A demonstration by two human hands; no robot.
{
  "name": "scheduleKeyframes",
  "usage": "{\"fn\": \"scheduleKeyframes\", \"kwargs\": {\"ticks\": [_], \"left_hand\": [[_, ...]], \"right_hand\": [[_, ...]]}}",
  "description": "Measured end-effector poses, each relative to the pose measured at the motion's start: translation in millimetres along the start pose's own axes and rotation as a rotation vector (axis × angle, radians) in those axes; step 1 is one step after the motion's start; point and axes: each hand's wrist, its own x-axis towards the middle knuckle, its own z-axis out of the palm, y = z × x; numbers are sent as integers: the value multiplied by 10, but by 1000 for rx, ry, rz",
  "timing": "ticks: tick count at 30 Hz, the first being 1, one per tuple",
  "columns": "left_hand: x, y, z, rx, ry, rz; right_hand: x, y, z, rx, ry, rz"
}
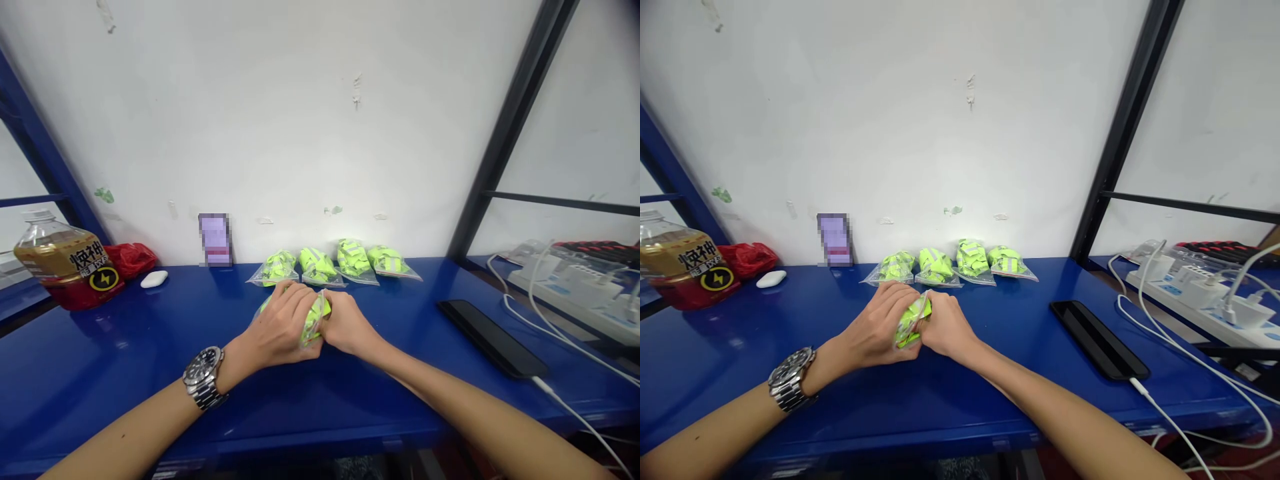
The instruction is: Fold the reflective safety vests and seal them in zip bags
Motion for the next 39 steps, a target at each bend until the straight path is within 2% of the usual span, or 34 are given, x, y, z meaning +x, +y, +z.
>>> {"fn": "scheduleKeyframes", "kwargs": {"ticks": [4, 7, 11, 15, 18, 21, 23, 26, 28, 31, 34, 39], "left_hand": [[10, 100, 10, 34, -129, 48], [-2, 94, 19, 47, -136, 42], [-28, -47, -2, 18, -16, -31], [-54, -167, -59, -31, 51, -36], [-51, -170, -97, -68, 80, -34], [-42, -147, -113, -114, 71, -25], [-40, -133, -116, -139, 59, 1], [-35, -96, -118, -156, 52, 61], [-27, -53, -116, -147, 51, 116], [-21, 17, -101, -117, 52, 171], [-31, 60, -76, -88, 29, 162], [-28, 88, -47, -41, 7, 146]], "right_hand": [[-22, 2, 45, -304, -46, -48], [12, 24, 32, -365, -68, -90], [53, 36, -82, -285, -81, -201], [20, 40, -236, -227, 44, -510], [3, 73, -293, -43, 30, -630], [19, 119, -287, 178, 32, -560], [40, 132, -278, 271, -15, -481], [71, 118, -270, 253, -193, -402], [82, 106, -248, 137, -243, -395], [76, 108, -169, -64, -126, -383], [47, 108, -83, -158, -3, -346], [7, 49, -47, -269, 35, -239]]}}
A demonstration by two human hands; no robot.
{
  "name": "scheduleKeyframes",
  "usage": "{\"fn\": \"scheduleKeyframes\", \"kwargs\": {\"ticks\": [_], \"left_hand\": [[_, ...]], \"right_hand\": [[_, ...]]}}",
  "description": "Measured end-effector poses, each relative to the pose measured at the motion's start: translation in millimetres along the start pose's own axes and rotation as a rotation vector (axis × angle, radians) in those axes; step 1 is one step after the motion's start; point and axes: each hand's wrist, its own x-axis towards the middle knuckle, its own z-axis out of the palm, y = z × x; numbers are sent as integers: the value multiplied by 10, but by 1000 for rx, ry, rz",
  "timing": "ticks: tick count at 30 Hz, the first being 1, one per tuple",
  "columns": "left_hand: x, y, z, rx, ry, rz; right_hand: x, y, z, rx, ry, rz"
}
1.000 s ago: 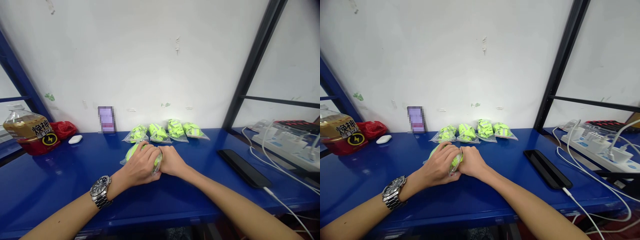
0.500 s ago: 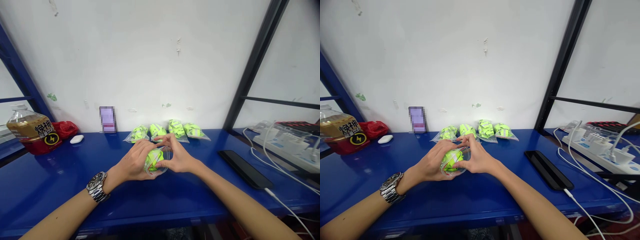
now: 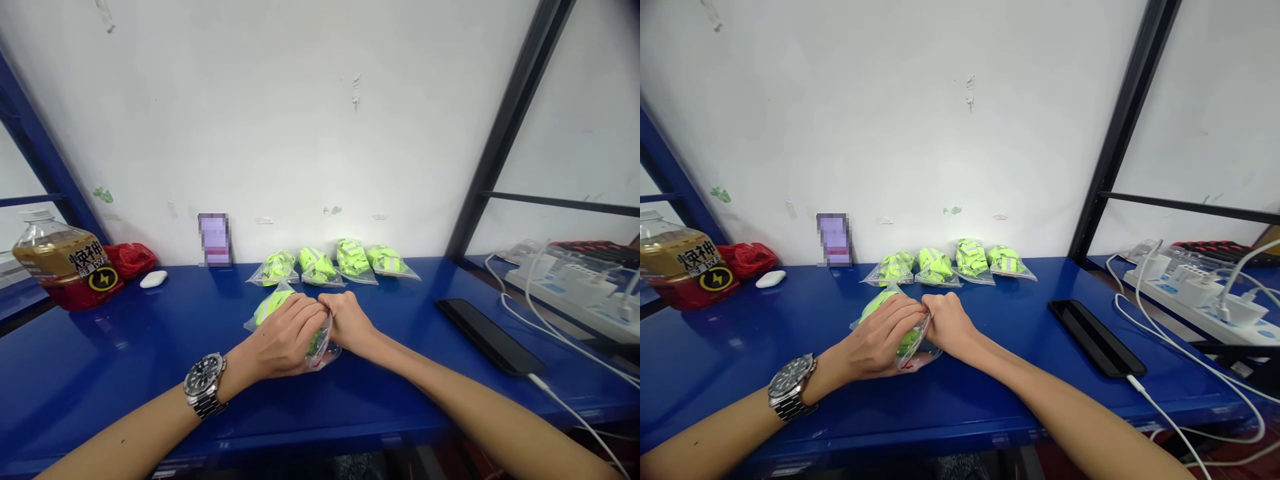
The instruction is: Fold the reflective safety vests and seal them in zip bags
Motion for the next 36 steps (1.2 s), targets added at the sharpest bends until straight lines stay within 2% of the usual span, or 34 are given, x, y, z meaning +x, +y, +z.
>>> {"fn": "scheduleKeyframes", "kwargs": {"ticks": [5, 9, 12, 16, 20, 22, 25, 27, 29, 32, 36], "left_hand": [[25, 6, 47, 24, -33, -26], [40, 6, 87, 80, -58, -58], [65, -6, 87, 84, -42, -104], [54, -84, 81, 136, 78, -179], [-16, -231, 84, 225, 227, -402], [-36, -292, 74, 225, 270, -550], [-15, -314, 37, 150, 267, -706], [26, -282, -3, 75, 236, -709], [76, -241, -64, -21, 162, -668], [137, -228, -201, -151, 67, -630], [168, -362, -421, -260, 34, -576]], "right_hand": [[5, -41, 18, 25, 1, 132], [46, -23, 69, 119, 87, 215], [104, 40, 81, 190, 178, 211], [149, 151, 4, 358, 253, 149], [115, 162, -173, 518, 275, 19], [87, 113, -252, 442, 245, -123], [67, 31, -301, 283, 94, -243], [77, 16, -295, 280, 11, -260], [102, 49, -294, 300, 5, -273], [149, 165, -345, 275, 102, -287], [205, 301, -481, 264, 204, -304]]}}
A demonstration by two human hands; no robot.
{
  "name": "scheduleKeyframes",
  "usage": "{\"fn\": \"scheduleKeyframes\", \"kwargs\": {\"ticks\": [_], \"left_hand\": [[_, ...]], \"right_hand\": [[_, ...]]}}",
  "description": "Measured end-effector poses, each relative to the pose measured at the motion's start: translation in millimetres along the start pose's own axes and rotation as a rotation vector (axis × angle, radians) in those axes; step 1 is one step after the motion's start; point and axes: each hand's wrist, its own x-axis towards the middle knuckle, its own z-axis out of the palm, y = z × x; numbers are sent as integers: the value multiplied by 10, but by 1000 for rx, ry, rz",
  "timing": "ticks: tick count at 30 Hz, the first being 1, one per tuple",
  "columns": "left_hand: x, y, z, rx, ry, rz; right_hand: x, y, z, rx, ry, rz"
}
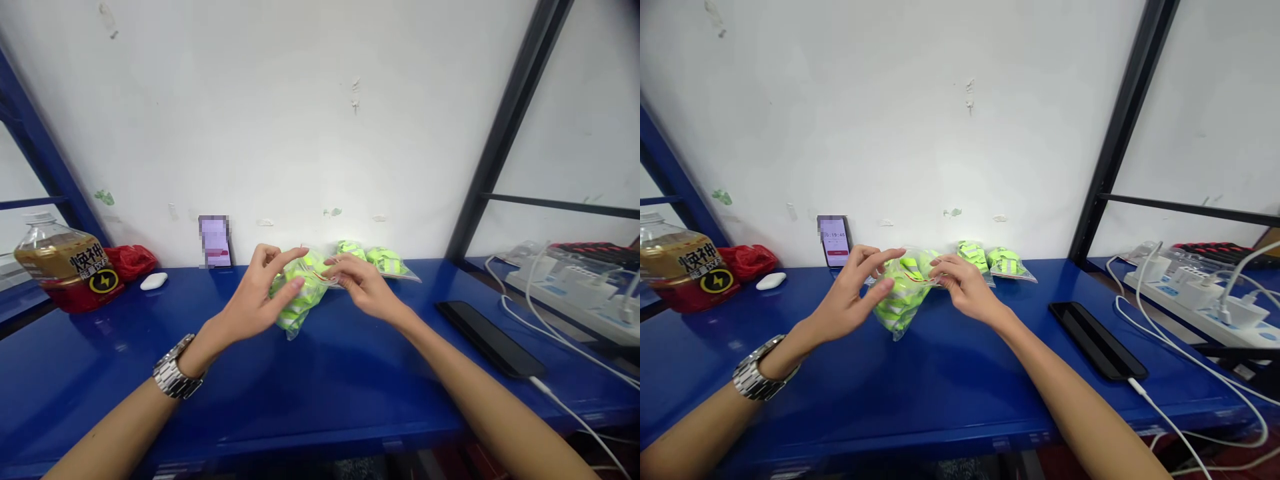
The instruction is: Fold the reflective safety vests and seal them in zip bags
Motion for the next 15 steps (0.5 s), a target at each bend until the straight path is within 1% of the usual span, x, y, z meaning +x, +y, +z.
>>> {"fn": "scheduleKeyframes", "kwargs": {"ticks": [3, 5, 7, 8, 9, 11, 15], "left_hand": [[109, -101, -170, -45, -48, 26], [199, -176, -256, -128, -145, 18], [287, -241, -311, -216, -246, -22], [325, -264, -326, -238, -279, -47], [355, -281, -333, -239, -293, -67], [393, -290, -326, -193, -282, -71], [394, -224, -268, -59, -223, -8]], "right_hand": [[74, 8, -83, -8, 36, -25], [143, -7, -121, -32, 32, -43], [212, -20, -159, -54, 9, -49], [242, -26, -180, -64, -7, -47], [266, -31, -203, -74, -24, -43], [294, -55, -254, -85, -52, -37], [295, -196, -366, -60, -180, -28]]}}
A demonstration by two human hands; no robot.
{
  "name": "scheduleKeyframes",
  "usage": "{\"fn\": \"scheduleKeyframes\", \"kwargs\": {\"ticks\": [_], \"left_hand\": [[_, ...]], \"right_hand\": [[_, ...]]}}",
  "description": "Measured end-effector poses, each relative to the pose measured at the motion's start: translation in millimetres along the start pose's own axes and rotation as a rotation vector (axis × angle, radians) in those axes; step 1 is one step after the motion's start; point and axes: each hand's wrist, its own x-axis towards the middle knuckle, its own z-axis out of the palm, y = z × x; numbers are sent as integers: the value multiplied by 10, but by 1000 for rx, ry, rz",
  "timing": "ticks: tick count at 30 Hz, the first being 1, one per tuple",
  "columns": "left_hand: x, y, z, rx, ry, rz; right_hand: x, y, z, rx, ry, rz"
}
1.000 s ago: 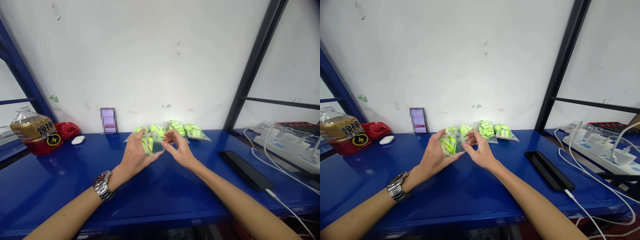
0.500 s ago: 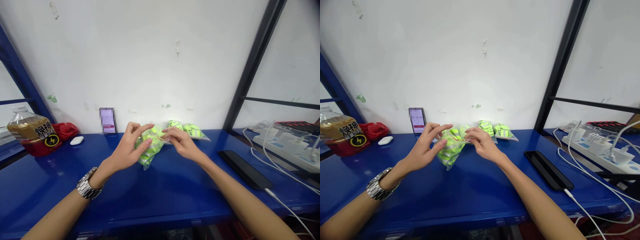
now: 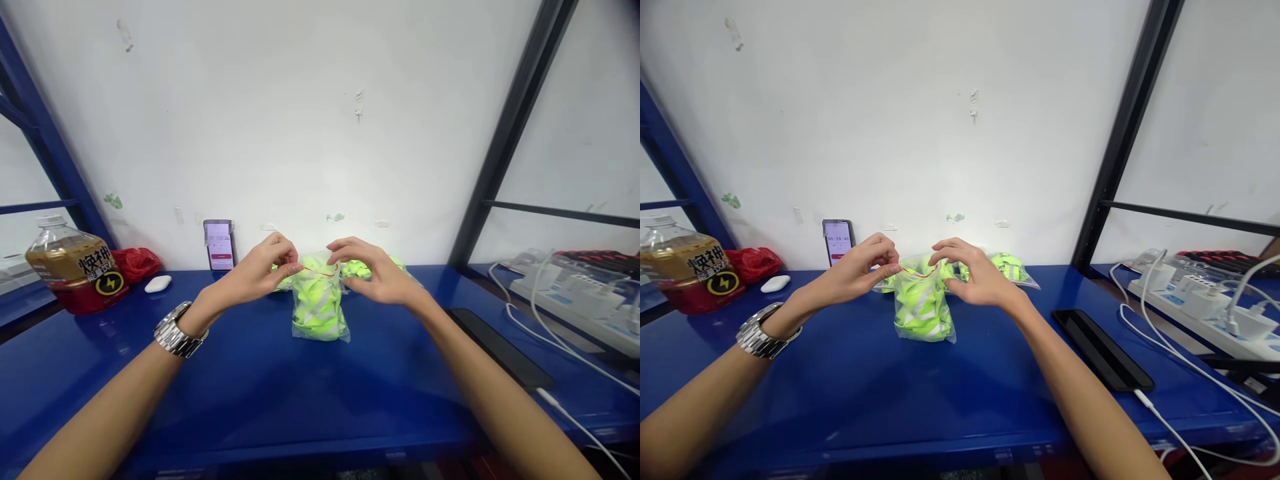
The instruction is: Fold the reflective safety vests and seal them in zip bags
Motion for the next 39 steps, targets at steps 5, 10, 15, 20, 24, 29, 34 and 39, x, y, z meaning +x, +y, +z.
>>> {"fn": "scheduleKeyframes", "kwargs": {"ticks": [5, 10, 15, 20, 24, 29, 34, 39], "left_hand": [[-24, 76, 20, 72, -11, 46], [-87, 44, -77, 50, -123, 15], [-104, 15, -114, 75, -118, 14], [-53, 47, -83, 112, -129, 76], [-47, 78, -83, 41, -128, 113], [-65, -25, -134, 91, -98, 83], [-62, -116, -176, 206, -73, 54], [-123, -109, -140, 259, -58, 56]], "right_hand": [[-7, -187, -120, -120, -139, 51], [42, -184, -224, -246, -234, 63], [33, -202, -268, -317, -224, 57], [92, -201, -308, -244, -282, 10], [171, -118, -382, -277, -354, 9], [183, -51, -436, -246, -225, 67], [178, -72, -310, -154, -189, 79], [115, -21, -186, -109, -158, 98]]}}
